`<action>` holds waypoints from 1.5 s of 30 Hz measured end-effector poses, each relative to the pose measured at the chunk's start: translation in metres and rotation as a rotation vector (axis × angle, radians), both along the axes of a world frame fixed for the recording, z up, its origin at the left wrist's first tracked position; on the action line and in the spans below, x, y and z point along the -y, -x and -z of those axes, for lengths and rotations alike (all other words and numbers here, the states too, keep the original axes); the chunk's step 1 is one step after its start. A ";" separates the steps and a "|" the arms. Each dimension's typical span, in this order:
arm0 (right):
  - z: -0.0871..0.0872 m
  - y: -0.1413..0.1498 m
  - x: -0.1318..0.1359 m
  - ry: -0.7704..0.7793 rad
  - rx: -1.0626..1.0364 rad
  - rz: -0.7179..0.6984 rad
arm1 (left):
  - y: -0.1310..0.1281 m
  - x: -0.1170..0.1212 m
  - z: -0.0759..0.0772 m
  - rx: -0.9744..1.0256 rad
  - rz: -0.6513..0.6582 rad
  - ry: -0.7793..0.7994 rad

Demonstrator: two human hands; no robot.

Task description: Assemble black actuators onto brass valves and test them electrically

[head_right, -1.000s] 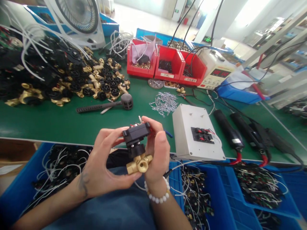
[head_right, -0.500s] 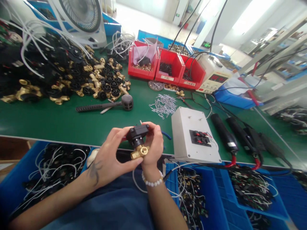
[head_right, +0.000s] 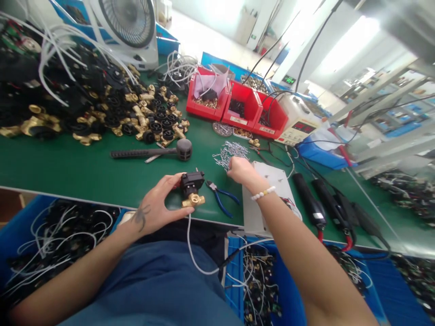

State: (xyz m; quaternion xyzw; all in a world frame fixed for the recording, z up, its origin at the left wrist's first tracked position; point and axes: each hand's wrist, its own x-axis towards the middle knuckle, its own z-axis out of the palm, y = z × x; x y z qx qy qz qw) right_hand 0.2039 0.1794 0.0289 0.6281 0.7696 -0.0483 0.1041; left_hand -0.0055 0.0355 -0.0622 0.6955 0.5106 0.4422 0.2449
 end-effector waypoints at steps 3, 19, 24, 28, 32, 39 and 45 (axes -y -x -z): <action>0.013 0.005 -0.012 0.146 0.101 -0.017 | 0.002 0.000 0.001 0.005 0.021 -0.010; -0.011 0.008 0.058 -0.100 -0.707 0.046 | 0.005 0.010 0.005 0.220 -0.009 -0.046; 0.004 0.008 0.115 -0.057 -1.410 0.062 | 0.001 0.010 0.002 0.125 -0.035 -0.126; 0.021 0.014 0.128 -0.016 -1.479 0.036 | -0.007 0.010 0.003 0.046 -0.034 -0.187; 0.027 0.023 0.132 -0.099 -1.444 0.053 | -0.008 0.009 0.004 0.012 -0.030 -0.212; 0.018 0.031 0.141 -0.267 -1.065 -0.099 | -0.007 0.006 0.006 -0.007 -0.003 -0.246; 0.012 0.035 0.139 -0.354 -0.866 -0.266 | -0.008 0.006 0.008 0.004 0.007 -0.273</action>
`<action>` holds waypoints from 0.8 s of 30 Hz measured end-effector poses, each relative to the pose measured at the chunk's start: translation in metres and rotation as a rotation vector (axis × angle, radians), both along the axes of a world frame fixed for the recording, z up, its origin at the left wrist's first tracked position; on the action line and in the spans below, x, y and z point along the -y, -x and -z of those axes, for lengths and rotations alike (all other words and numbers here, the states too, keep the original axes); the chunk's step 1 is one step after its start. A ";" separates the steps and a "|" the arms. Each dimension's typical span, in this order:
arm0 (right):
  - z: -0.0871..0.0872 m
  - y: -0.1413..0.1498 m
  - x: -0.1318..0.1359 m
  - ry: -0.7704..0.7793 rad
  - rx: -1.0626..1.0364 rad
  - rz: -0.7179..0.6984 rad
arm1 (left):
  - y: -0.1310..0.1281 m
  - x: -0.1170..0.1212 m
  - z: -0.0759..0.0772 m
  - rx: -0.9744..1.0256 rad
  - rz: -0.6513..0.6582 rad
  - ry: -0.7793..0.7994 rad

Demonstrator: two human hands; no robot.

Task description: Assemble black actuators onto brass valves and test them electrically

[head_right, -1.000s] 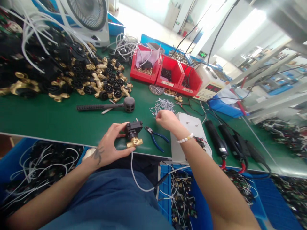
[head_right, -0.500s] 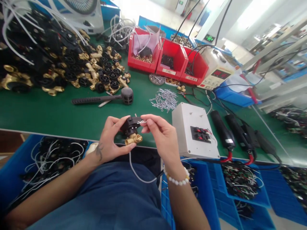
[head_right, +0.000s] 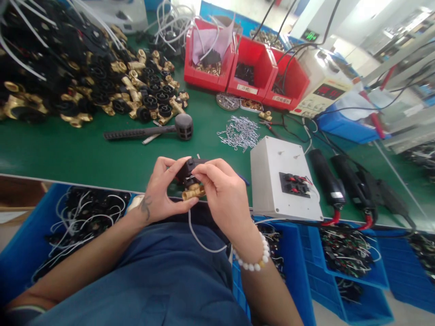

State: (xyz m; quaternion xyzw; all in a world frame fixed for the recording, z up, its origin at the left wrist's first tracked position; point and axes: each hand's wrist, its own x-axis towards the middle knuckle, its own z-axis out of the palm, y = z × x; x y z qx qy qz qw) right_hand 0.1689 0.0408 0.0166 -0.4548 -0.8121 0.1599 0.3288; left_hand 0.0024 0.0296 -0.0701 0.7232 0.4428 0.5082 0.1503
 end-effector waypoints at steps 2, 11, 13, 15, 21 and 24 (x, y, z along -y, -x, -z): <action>-0.003 0.000 -0.001 -0.032 0.042 -0.024 | 0.001 0.000 -0.001 -0.013 0.008 0.004; -0.019 -0.003 -0.008 -0.074 0.266 -0.191 | 0.002 0.000 -0.005 -0.025 0.031 0.039; -0.019 -0.003 -0.012 -0.093 0.268 -0.227 | 0.002 -0.001 -0.005 -0.013 0.034 0.027; -0.016 -0.003 -0.016 -0.057 0.214 -0.252 | 0.002 -0.001 -0.005 -0.006 0.030 0.031; -0.004 -0.002 -0.017 0.063 0.013 -0.197 | 0.004 -0.002 -0.002 0.005 0.036 0.070; 0.004 -0.010 -0.019 0.071 -0.037 -0.161 | 0.004 -0.002 -0.001 0.045 0.048 0.088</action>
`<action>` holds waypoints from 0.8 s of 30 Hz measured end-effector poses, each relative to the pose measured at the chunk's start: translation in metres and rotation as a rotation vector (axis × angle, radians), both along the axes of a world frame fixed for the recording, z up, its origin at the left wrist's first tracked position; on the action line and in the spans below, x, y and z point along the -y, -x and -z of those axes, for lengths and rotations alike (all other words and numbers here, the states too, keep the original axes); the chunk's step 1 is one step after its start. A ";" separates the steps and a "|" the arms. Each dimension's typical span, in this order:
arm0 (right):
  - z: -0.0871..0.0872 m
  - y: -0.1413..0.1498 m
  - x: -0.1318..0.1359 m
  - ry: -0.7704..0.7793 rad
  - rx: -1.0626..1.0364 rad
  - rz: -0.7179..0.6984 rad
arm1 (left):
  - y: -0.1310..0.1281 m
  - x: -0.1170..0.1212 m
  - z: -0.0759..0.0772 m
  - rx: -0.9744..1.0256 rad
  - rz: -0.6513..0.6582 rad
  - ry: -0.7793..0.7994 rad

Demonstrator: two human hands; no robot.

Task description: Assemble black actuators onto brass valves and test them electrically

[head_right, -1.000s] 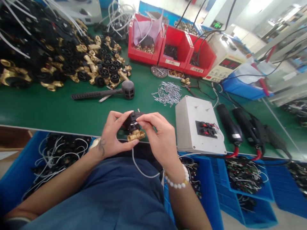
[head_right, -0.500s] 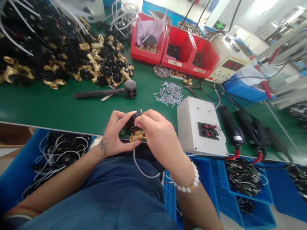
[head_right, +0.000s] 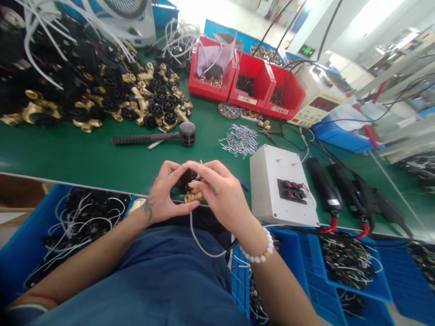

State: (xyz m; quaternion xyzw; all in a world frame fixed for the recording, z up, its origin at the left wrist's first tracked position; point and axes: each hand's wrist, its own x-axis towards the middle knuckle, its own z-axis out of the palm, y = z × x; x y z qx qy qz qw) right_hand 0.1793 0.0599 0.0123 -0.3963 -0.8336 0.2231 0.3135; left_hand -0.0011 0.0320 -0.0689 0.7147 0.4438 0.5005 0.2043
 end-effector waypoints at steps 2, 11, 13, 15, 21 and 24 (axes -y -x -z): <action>0.011 -0.013 -0.003 -0.021 -0.012 0.149 | 0.000 0.000 0.000 0.045 -0.008 0.030; 0.065 -0.045 0.016 -0.187 0.729 0.456 | 0.001 0.000 -0.004 0.044 -0.007 0.088; 0.060 -0.044 0.013 -0.104 0.585 0.453 | 0.000 0.000 -0.002 0.053 -0.019 0.074; 0.047 -0.044 0.007 0.046 0.404 0.419 | -0.001 0.000 0.001 0.059 -0.023 0.058; -0.026 -0.045 0.007 0.282 -0.390 0.252 | -0.001 0.000 0.002 0.071 -0.009 0.027; -0.045 -0.036 0.015 -0.124 -0.653 0.364 | -0.001 -0.001 0.002 0.065 -0.007 0.035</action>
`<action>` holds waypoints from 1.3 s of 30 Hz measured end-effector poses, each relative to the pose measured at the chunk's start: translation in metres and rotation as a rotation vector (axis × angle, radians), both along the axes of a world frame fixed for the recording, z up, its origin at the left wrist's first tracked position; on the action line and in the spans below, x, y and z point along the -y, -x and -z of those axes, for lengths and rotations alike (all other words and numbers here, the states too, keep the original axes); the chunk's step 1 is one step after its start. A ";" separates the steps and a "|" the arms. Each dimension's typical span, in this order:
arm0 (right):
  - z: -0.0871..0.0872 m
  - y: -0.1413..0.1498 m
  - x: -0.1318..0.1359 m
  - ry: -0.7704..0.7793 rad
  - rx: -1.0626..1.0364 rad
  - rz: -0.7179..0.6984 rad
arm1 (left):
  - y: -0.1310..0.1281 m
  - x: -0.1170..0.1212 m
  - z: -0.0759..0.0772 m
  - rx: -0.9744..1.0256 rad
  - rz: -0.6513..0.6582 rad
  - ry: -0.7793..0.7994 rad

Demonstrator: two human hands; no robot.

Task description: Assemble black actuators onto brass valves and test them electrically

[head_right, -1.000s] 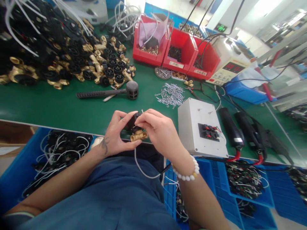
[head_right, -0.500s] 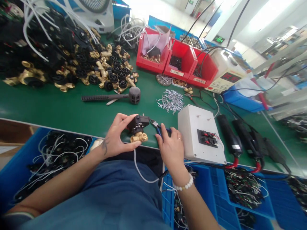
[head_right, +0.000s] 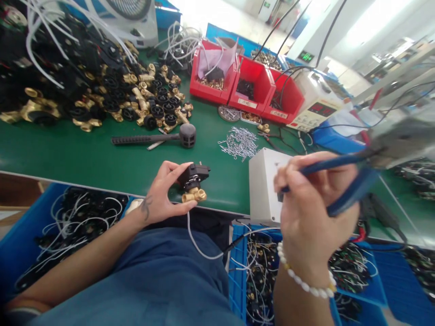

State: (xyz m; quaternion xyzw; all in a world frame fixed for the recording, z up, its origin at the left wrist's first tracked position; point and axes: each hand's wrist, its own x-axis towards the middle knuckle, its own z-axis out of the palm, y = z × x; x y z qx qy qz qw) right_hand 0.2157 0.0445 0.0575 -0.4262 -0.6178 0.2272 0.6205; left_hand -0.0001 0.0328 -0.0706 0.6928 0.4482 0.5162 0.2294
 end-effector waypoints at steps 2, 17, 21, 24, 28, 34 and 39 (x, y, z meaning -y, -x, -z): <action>0.004 0.004 0.003 -0.155 0.119 0.135 | 0.001 0.000 0.000 -0.001 -0.007 0.006; 0.022 -0.009 -0.009 -0.060 0.593 -0.075 | 0.000 -0.001 0.001 -0.012 0.014 -0.006; 0.015 -0.014 -0.013 0.072 0.920 -0.184 | 0.001 0.000 0.000 -0.027 0.036 0.024; 0.014 -0.009 -0.012 -0.102 0.475 0.096 | 0.001 0.000 0.001 -0.016 0.035 -0.016; 0.031 -0.002 -0.010 -0.206 0.395 0.043 | 0.001 -0.001 0.002 -0.020 0.026 -0.025; 0.029 -0.014 -0.013 -0.017 0.726 -0.021 | 0.002 -0.001 0.002 -0.018 0.048 -0.018; 0.029 -0.007 -0.011 -0.225 0.458 0.146 | 0.002 -0.001 0.000 -0.016 0.044 -0.027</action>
